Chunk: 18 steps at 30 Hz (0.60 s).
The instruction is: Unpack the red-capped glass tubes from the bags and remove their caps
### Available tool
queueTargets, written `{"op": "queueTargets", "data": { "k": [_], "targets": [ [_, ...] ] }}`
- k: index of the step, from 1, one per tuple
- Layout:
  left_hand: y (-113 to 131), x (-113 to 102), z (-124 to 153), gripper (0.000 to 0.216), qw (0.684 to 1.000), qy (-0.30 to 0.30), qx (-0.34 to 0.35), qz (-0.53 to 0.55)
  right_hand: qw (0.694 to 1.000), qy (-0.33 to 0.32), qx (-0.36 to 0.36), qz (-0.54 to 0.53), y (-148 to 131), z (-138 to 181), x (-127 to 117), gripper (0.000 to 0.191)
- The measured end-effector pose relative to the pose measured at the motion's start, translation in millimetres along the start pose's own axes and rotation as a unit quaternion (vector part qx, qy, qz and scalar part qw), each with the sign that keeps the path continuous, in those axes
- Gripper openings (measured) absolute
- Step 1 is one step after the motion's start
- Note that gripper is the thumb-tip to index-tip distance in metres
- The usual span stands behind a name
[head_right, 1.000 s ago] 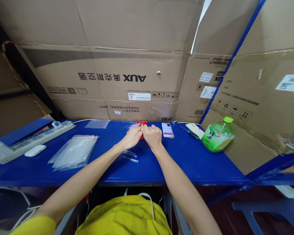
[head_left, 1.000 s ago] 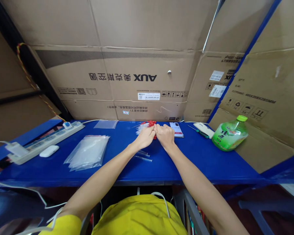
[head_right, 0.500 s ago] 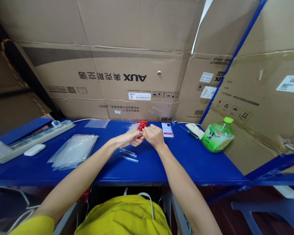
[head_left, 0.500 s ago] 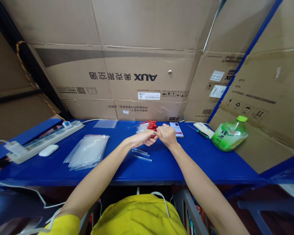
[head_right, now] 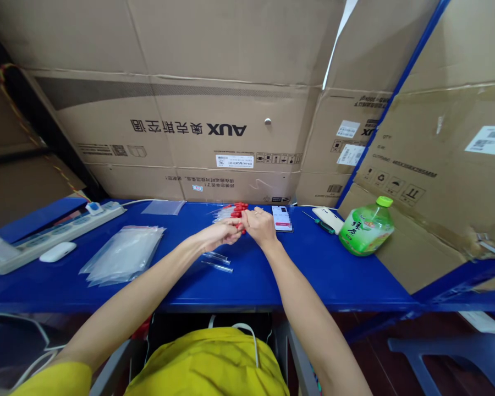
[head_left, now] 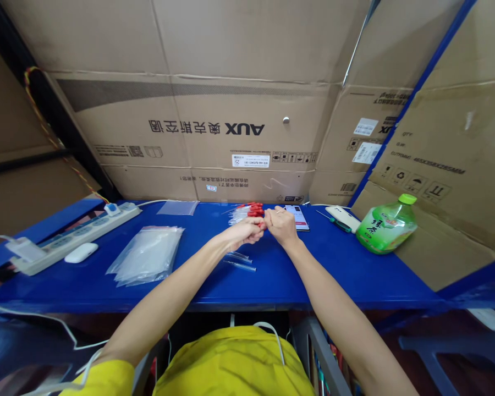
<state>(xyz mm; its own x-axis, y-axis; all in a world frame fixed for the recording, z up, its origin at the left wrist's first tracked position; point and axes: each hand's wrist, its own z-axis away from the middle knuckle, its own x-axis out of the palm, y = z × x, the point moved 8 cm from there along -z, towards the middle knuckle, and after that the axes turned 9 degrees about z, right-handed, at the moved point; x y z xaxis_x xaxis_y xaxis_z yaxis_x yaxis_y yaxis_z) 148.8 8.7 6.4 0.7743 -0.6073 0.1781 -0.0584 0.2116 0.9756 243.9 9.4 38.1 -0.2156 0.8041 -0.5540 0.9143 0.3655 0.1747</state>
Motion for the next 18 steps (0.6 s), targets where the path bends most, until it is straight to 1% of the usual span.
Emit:
{"op": "queueTargets", "data": {
  "k": [3,5,6,8,10,12,14,15,16,18],
  "targets": [
    [6,8,0,0.025,0.998,-0.033,0.048,-0.031,0.998,0.023,0.058,0.016,14,1,-1,0.056],
    [11,7,-1,0.026,0.991,-0.029,0.091,-0.091,0.994,0.018,0.101,0.025,20,2,0,0.057],
    [13,6,-1,0.023,0.983,-0.02,0.12,-0.138,0.992,0.006,0.123,0.028,22,3,1,0.056],
    [21,2,0,0.017,0.949,0.013,0.188,-0.253,0.986,-0.028,0.165,0.026,24,6,6,0.054],
    [27,-2,3,0.017,0.897,0.054,0.243,-0.366,0.977,-0.068,0.201,0.019,25,8,11,0.054],
    [30,-5,6,0.019,0.849,0.087,0.271,-0.445,0.968,-0.103,0.227,0.009,26,10,14,0.054],
    [32,-7,7,0.022,0.822,0.104,0.279,-0.486,0.964,-0.12,0.237,-0.001,26,11,13,0.053],
    [33,-7,7,0.025,0.819,0.107,0.278,-0.49,0.965,-0.12,0.235,-0.003,26,10,11,0.052],
    [34,-8,7,0.029,0.825,0.108,0.275,-0.482,0.966,-0.115,0.23,-0.004,26,9,8,0.05],
    [35,-10,5,0.037,0.852,0.099,0.263,-0.441,0.972,-0.097,0.213,0.005,24,7,2,0.048]
  ]
}}
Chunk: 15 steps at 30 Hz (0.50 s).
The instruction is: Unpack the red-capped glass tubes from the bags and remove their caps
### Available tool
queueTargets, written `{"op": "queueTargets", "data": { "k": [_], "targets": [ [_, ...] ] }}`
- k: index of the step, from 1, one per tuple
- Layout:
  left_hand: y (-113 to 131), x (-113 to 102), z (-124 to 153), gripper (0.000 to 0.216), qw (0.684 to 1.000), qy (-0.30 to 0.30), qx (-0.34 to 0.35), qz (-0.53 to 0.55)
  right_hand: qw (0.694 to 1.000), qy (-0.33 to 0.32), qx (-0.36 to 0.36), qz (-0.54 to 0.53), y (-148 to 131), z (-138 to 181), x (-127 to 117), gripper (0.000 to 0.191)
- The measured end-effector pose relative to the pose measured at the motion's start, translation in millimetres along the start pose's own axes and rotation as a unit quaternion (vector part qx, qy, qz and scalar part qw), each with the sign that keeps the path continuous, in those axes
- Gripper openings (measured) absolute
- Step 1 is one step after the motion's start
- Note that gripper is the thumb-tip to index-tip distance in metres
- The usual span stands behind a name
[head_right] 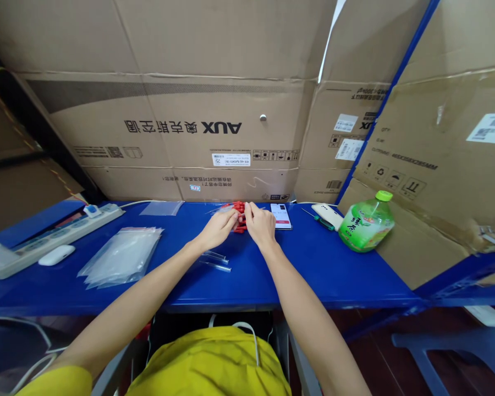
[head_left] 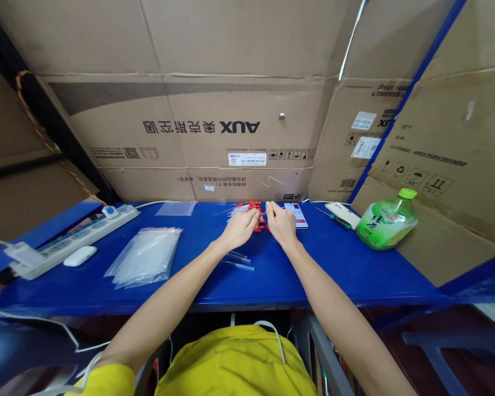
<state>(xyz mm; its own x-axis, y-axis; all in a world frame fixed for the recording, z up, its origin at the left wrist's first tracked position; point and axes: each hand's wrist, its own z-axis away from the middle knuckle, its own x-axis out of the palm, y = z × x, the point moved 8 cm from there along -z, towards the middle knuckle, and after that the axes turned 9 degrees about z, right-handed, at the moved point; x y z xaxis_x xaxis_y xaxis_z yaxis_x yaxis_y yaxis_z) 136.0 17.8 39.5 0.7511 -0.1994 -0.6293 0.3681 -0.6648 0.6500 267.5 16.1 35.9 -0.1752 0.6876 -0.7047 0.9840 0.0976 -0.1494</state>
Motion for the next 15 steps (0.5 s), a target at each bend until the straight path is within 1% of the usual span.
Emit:
{"op": "queueTargets", "data": {
  "k": [2,3,7,11,15],
  "targets": [
    [-1,2,-1,0.04,0.998,-0.015,-0.016,0.054,0.999,0.024,-0.019,0.014,-4,0,-6,0.047],
    [-1,3,-2,0.037,0.997,-0.022,-0.018,0.067,0.999,0.036,-0.029,0.021,-6,1,-8,0.048],
    [3,7,-2,0.024,0.997,-0.033,0.003,0.065,0.995,0.078,-0.06,0.031,-15,3,-13,0.049],
    [3,12,-2,0.026,0.993,-0.042,-0.003,0.114,0.99,0.114,-0.073,0.028,-20,6,-16,0.053],
    [-2,16,-3,0.026,0.988,-0.045,-0.028,0.148,0.988,0.127,-0.08,0.025,-22,7,-16,0.056]
  ]
}}
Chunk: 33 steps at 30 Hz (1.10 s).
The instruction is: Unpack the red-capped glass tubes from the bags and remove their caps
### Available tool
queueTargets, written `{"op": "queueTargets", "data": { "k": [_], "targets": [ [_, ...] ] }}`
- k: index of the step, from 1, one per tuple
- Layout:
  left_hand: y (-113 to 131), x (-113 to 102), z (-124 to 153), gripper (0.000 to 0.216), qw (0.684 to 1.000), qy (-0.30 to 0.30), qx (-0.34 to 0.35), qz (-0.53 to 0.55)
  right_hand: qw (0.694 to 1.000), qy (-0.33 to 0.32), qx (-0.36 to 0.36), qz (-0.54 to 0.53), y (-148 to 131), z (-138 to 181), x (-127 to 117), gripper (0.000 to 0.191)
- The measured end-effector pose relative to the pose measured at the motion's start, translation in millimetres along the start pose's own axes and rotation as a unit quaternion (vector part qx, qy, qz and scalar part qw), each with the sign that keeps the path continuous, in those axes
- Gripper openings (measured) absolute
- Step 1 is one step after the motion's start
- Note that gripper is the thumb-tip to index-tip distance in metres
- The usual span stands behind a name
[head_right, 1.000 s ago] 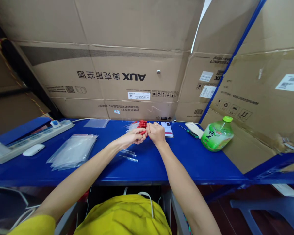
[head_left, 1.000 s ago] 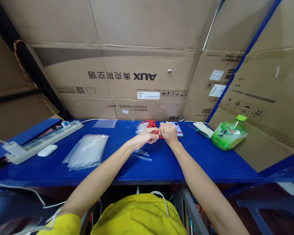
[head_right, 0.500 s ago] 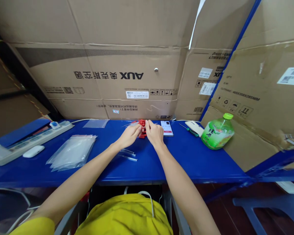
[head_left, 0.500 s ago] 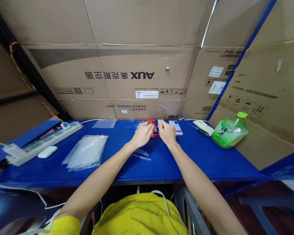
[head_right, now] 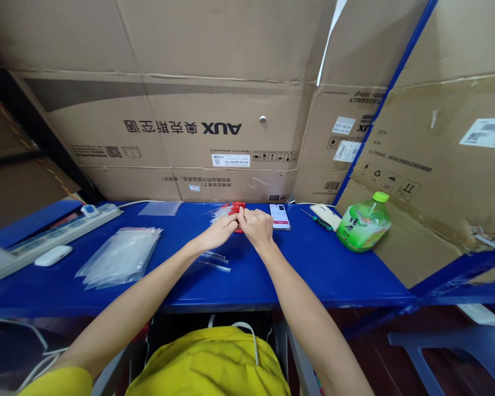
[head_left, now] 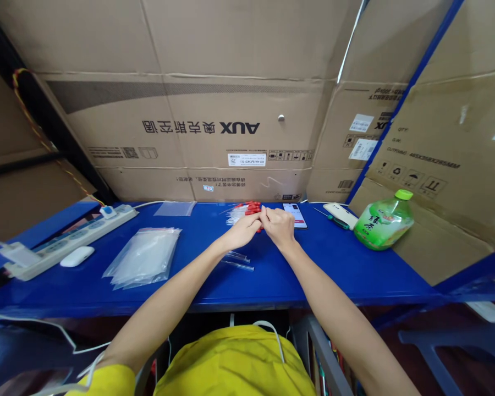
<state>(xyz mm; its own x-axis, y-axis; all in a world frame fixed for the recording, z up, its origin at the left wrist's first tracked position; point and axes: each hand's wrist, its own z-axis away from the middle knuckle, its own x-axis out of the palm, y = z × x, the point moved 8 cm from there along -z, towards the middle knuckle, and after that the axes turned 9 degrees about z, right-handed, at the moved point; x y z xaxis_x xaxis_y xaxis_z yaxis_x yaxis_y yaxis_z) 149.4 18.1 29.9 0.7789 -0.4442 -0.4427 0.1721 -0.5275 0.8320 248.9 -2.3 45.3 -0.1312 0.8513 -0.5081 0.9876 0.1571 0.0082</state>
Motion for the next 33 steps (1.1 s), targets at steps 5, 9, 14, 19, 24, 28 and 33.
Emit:
{"op": "queueTargets", "data": {
  "k": [5,9,14,19,24,28,33],
  "targets": [
    [-7,0,-2,0.025,1.0,0.011,-0.017,0.023,1.0,-0.01,-0.01,-0.008,-1,0,4,0.056],
    [-7,1,-2,0.022,0.999,0.013,-0.02,0.044,1.0,-0.014,-0.002,-0.012,1,-1,7,0.056],
    [-6,1,-1,0.021,0.998,0.014,-0.016,0.058,0.996,-0.024,0.068,-0.048,16,-2,9,0.059],
    [10,3,2,0.034,0.998,-0.035,0.058,0.009,0.973,-0.049,0.136,-0.178,24,-4,9,0.067],
    [16,1,6,0.041,0.998,-0.046,0.044,0.024,0.936,-0.069,0.191,-0.289,23,-4,10,0.069],
    [9,6,8,0.042,0.996,-0.071,0.02,0.055,0.926,-0.085,0.196,-0.311,25,-4,13,0.068],
    [9,4,7,0.041,0.996,-0.082,0.042,0.009,0.943,-0.087,0.174,-0.271,31,-4,15,0.065]
  ]
}}
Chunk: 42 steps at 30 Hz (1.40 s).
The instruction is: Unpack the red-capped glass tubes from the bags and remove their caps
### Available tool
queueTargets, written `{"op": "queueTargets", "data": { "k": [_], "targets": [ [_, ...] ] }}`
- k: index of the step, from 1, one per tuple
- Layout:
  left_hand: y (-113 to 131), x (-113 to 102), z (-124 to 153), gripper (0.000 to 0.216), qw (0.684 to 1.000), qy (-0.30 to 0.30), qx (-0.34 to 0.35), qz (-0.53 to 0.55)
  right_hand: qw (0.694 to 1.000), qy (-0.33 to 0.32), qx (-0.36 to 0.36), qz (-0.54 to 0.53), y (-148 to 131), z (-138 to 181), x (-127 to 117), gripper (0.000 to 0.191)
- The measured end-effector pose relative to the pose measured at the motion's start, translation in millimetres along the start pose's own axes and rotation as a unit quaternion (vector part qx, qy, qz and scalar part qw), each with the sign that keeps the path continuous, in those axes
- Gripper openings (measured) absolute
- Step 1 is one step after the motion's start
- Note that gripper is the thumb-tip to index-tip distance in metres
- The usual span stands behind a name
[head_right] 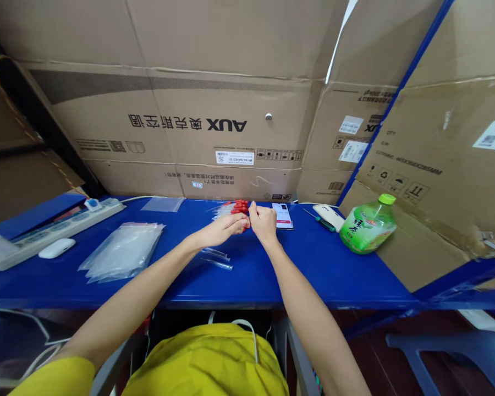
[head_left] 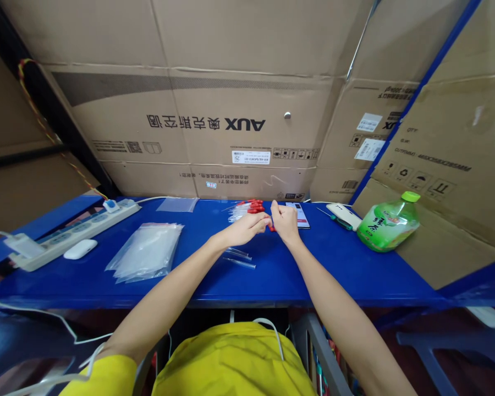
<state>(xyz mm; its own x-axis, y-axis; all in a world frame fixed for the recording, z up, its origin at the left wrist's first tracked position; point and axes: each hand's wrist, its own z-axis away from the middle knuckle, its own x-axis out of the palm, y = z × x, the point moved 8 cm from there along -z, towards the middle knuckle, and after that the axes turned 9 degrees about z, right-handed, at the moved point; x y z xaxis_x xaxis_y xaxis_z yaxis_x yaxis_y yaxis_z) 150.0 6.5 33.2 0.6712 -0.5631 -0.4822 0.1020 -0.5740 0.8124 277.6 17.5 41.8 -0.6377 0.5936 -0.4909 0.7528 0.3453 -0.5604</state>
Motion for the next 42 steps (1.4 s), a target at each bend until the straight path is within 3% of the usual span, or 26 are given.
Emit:
{"op": "queueTargets", "data": {
  "k": [8,20,26,33,38,42],
  "targets": [
    [20,-16,-3,0.046,0.977,0.068,0.014,-0.202,0.996,0.029,0.038,0.069,5,-4,-1,0.059],
    [32,-18,2,0.05,0.954,0.07,0.016,-0.291,0.996,0.033,0.07,0.043,11,-5,-2,0.053],
    [39,-23,6,0.052,0.974,0.031,0.02,-0.222,0.997,0.031,0.069,0.002,8,-5,0,0.053],
    [37,-23,7,0.059,0.996,0.026,0.01,-0.086,0.997,0.063,0.052,-0.004,-5,3,-7,0.056],
    [16,-16,3,0.052,0.989,0.042,-0.075,0.121,0.996,0.03,-0.078,0.041,-25,13,-4,0.052],
    [10,-16,3,0.044,0.979,0.031,-0.1,0.178,0.978,0.049,-0.139,0.148,-26,14,-7,0.054]
  ]
}}
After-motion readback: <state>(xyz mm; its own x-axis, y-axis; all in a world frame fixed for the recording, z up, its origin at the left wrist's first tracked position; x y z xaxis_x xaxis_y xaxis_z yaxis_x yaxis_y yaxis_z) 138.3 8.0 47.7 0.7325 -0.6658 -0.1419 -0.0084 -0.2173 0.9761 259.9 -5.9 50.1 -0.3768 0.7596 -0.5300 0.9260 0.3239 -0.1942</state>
